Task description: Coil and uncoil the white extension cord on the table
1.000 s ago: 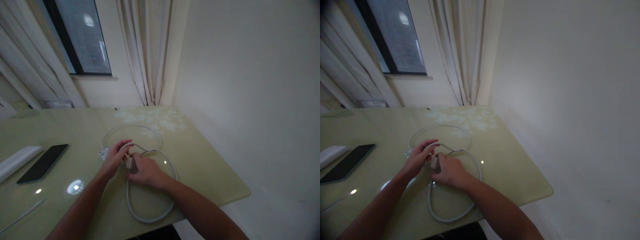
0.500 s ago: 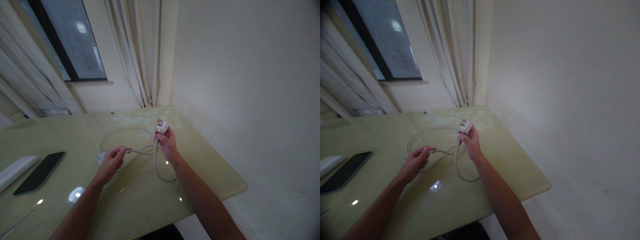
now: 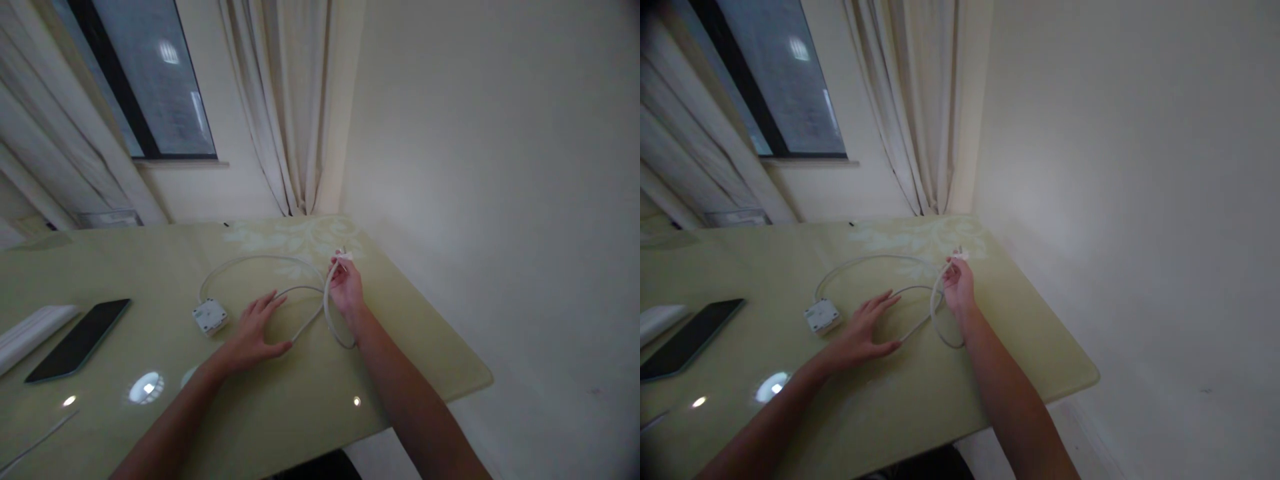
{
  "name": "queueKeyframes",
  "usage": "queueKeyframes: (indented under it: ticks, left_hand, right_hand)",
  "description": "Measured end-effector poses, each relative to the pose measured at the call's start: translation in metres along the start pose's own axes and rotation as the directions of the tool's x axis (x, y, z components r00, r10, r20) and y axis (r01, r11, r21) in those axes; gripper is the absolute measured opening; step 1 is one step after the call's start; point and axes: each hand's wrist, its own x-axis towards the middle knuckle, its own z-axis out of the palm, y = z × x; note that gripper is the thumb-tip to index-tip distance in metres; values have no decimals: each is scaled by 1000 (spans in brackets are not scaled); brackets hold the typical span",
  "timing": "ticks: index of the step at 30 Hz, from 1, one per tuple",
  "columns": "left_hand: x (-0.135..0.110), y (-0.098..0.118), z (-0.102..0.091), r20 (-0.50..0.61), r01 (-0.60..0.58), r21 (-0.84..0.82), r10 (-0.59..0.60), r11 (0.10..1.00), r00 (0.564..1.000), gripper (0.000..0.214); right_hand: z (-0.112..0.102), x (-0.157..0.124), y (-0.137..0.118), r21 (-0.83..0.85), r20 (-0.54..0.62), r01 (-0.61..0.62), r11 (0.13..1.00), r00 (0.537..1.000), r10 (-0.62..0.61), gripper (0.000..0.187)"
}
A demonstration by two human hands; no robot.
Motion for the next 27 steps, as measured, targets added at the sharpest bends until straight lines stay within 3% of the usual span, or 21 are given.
queueKeyframes:
  ticks: [3, 8, 15, 23, 27]
  left_hand:
    - [-1, -2, 8, 7, 60, 53, -60, 997, 998, 102]
    - [0, 2, 9, -113, 8, 128, 6, 992, 994, 107]
    - [2, 2, 4, -296, 81, 465, 68, 881, 953, 79]
    - [4, -7, 3, -379, 187, 422, -14, 887, 925, 85]
    - [5, -10, 5, -376, 183, 353, -40, 918, 926, 88]
  right_hand:
    - [2, -2, -2, 24, 7, -10, 1000, 1000, 10, 23]
    - [-1, 1, -5, 4, -9, -3, 1000, 1000, 3, 23]
    - [-7, 6, -9, -23, -4, -31, 999, 1000, 31, 24]
    - [-3, -1, -1, -118, 13, -18, 993, 1000, 20, 31]
    - [-1, 0, 2, -145, -19, 22, 989, 1000, -25, 33]
